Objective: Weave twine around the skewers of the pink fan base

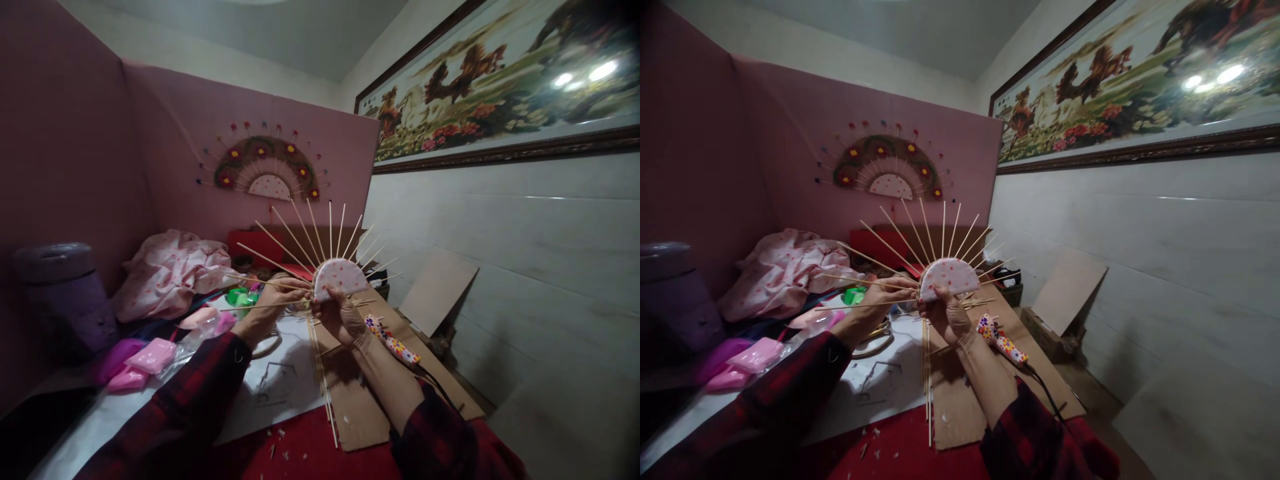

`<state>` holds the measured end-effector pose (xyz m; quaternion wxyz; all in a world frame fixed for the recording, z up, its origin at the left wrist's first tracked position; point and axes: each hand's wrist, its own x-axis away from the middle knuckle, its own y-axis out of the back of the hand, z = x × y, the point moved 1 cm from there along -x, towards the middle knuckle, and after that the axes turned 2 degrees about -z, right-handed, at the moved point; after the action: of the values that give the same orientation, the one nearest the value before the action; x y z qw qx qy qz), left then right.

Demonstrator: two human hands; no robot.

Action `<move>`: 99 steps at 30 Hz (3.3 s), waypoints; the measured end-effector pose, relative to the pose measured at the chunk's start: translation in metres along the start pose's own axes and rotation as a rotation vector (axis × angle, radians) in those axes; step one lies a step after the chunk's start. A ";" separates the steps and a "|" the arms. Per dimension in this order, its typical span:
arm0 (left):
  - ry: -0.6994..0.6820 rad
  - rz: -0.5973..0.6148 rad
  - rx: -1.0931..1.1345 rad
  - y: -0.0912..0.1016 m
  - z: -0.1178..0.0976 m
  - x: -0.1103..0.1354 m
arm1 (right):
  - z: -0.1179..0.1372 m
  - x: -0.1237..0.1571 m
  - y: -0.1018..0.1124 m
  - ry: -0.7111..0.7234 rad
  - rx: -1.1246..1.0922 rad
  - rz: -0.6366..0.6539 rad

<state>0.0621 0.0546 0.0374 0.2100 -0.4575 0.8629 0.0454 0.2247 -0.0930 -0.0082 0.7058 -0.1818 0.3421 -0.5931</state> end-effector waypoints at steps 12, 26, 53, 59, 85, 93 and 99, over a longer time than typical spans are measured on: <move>0.091 0.160 -0.033 0.005 -0.001 0.001 | -0.007 -0.004 0.010 -0.021 0.059 -0.025; 0.057 0.114 -0.057 0.003 -0.006 -0.002 | -0.026 -0.106 0.003 -0.174 -0.021 -0.141; -0.206 0.021 -0.416 0.003 -0.008 -0.004 | -0.002 -0.021 0.000 -0.047 0.019 -0.053; -0.251 -0.057 -0.481 0.009 -0.008 -0.002 | 0.000 -0.015 -0.004 -0.048 0.041 -0.028; -0.445 -0.273 -0.818 0.046 -0.009 -0.012 | -0.022 -0.104 -0.005 -0.191 -0.135 -0.061; -0.452 -0.442 -0.982 0.072 -0.025 -0.011 | -0.017 -0.110 0.000 -0.159 -0.186 -0.202; -0.571 -0.372 -1.009 0.085 -0.028 -0.015 | -0.015 -0.112 0.004 -0.190 -0.178 -0.235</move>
<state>-0.0086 0.1077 0.0593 0.1950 -0.6135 0.5499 0.5321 0.2098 0.0180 0.0089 0.6419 -0.3376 0.3014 -0.6190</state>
